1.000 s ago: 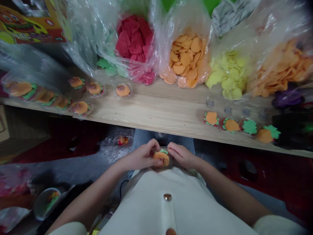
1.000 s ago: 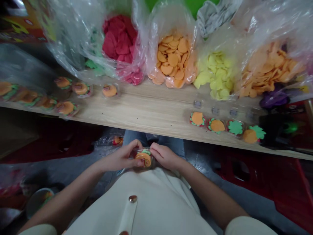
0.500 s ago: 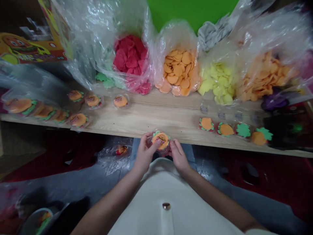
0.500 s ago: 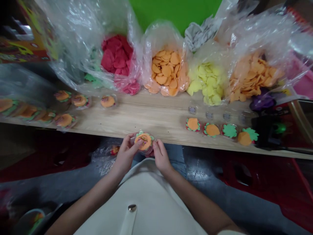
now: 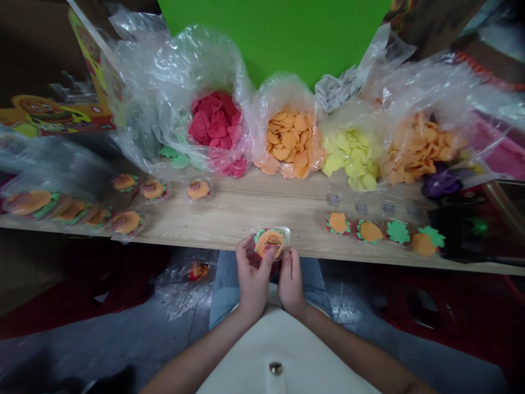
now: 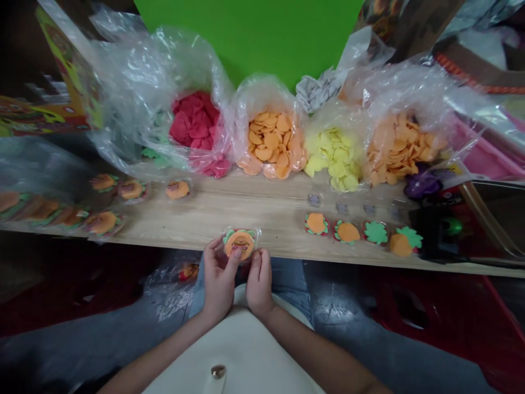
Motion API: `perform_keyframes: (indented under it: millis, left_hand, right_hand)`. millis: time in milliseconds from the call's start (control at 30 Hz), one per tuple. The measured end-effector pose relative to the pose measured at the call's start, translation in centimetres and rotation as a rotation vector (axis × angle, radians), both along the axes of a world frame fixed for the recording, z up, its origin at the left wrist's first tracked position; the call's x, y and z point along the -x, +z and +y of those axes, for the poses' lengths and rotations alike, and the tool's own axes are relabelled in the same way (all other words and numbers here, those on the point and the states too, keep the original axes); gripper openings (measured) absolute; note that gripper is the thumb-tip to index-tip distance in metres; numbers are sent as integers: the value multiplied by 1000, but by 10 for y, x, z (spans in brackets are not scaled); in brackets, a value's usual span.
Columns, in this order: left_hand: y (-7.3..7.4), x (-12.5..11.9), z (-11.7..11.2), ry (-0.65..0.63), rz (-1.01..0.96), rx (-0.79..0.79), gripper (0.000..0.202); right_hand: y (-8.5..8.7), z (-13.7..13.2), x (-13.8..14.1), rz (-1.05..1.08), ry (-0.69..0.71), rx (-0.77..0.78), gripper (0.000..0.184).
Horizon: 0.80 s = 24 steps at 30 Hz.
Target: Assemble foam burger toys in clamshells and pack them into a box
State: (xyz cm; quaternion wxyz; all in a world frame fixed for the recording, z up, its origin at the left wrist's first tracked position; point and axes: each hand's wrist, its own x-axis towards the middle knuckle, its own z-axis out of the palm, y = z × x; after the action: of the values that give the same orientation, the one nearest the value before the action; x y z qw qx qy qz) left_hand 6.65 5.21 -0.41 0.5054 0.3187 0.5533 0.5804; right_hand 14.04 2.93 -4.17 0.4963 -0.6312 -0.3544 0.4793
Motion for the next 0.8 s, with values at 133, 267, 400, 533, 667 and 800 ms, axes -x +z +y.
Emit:
perform_keyframes:
  millis: [133, 267, 400, 533, 667, 800]
  left_hand:
    - [6, 27, 2, -264, -143, 141, 37]
    - [5, 47, -10, -416, -181, 284, 36]
    - [0, 49, -31, -376, -146, 271, 38]
    - [-5, 50, -53, -466, -165, 307, 37]
    - [-3, 59, -59, -606, -203, 264, 38]
    - [3, 68, -43, -669, -50, 216, 23]
  right_hand:
    - [7, 8, -36, 10, 276, -11, 29]
    - [16, 4, -62, -182, 604, 17, 26]
    - [17, -13, -58, -194, 732, 60, 23]
    - [12, -29, -58, -151, 703, 87, 22]
    - [10, -40, -63, -258, 757, 7, 23]
    - [11, -46, -62, -312, 756, -60, 22]
